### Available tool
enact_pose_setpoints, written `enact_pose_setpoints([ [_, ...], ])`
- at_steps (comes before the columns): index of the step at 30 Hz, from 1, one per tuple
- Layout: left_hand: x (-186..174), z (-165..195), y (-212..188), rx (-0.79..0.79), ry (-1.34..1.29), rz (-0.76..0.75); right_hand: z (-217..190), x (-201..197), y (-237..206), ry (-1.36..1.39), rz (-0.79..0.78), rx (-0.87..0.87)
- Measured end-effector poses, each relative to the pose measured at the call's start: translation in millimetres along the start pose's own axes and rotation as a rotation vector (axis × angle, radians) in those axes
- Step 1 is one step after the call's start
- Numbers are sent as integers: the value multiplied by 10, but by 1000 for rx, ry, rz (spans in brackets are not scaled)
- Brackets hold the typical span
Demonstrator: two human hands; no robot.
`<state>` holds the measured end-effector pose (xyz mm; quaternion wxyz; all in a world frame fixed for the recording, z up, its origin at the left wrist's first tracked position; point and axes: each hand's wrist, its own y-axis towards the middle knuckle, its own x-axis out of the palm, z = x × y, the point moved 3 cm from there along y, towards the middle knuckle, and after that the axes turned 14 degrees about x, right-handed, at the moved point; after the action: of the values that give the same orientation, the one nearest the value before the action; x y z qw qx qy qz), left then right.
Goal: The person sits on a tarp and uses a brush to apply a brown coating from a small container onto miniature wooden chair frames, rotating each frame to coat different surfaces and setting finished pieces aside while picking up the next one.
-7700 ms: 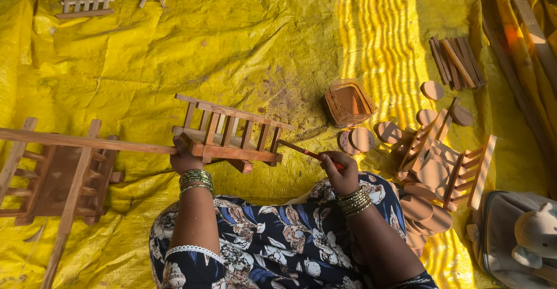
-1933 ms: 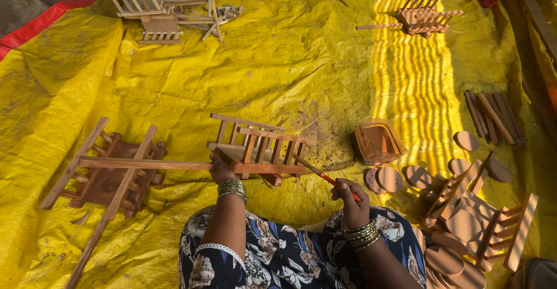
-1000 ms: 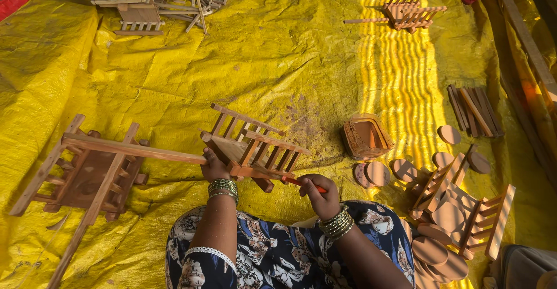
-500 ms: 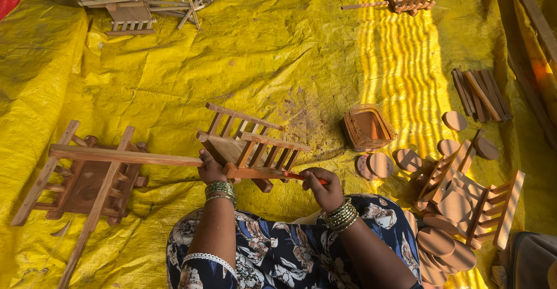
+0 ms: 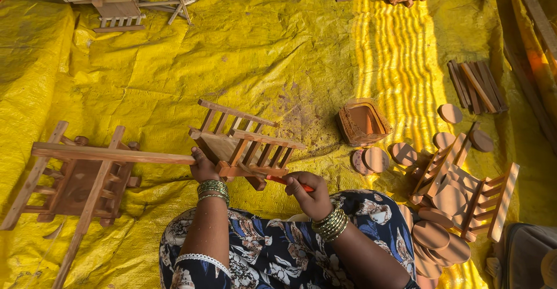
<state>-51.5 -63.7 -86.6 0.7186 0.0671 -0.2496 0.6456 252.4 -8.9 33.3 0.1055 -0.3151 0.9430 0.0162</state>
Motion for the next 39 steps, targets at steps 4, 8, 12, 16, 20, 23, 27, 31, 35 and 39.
enact_pose_setpoints([
  [4,12,-2,-23,-37,77,-9,-130,-138,51,39,59,-26],
  [8,82,66,-90,129,254,-128,-256,20,106,-201,49,-80],
  [12,76,48,-126,232,259,-224,-282,69,-58,-236,-24,-35],
  [16,3,-24,-42,169,213,-131,-258,-116,-192,-145,18,-85],
  [20,3,-41,5,115,178,-73,-203,27,-128,-77,75,-94],
  [23,-6,-23,-1,124,177,-86,-189,195,-147,-147,38,-72],
  [27,-26,-14,-7,59,142,-40,-229,61,-277,-108,-15,-43],
  [31,28,-7,-17,58,183,-56,-344,-9,-278,-30,112,-170],
  [35,54,-12,-57,157,199,-132,-350,309,-125,76,119,-30],
  [39,10,-41,-55,220,202,-156,-312,449,-204,-35,49,107],
])
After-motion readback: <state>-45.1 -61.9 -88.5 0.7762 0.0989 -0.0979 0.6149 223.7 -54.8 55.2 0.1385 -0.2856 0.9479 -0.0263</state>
